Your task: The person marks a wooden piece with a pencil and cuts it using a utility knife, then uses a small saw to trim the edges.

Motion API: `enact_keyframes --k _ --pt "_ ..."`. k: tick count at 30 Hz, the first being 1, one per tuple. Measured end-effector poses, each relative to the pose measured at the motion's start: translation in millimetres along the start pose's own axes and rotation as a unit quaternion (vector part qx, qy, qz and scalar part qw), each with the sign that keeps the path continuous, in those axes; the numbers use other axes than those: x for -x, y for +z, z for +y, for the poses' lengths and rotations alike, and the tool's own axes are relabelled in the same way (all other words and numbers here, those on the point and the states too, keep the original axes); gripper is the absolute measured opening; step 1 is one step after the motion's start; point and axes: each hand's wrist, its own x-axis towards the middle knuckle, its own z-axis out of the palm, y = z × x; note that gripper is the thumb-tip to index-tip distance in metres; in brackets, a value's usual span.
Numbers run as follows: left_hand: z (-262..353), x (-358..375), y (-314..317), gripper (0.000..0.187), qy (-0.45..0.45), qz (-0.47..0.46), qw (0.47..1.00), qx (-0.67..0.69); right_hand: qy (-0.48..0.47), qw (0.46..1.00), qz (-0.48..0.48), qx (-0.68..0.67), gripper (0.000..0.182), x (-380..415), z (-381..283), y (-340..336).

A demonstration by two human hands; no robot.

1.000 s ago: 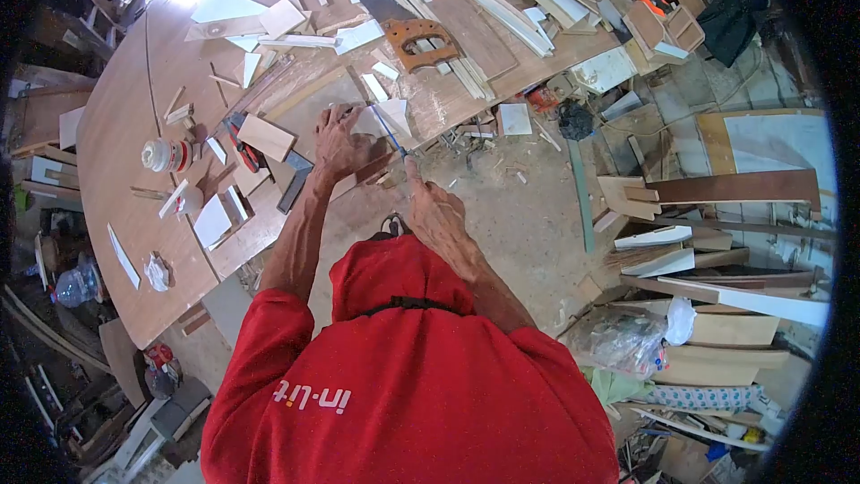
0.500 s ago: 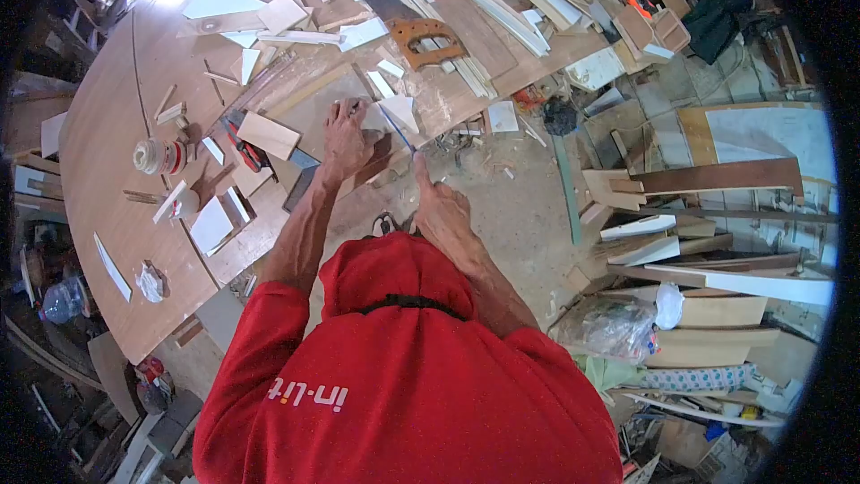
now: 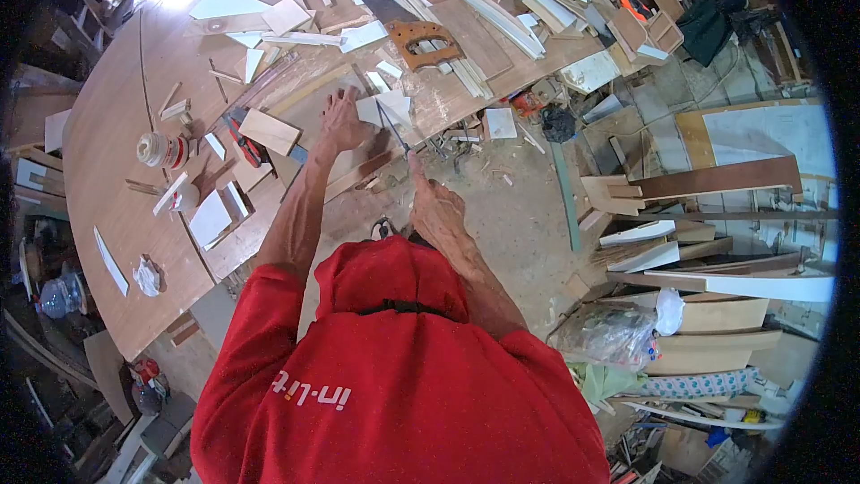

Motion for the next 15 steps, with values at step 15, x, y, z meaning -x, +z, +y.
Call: enact_keyframes --k 15 --pt "5.5 -21.9 56.9 0.024 -0.03 0.241 0.969 -0.048 -0.043 0.999 -0.021 -0.018 0.08 -3.9 5.8 -11.6"
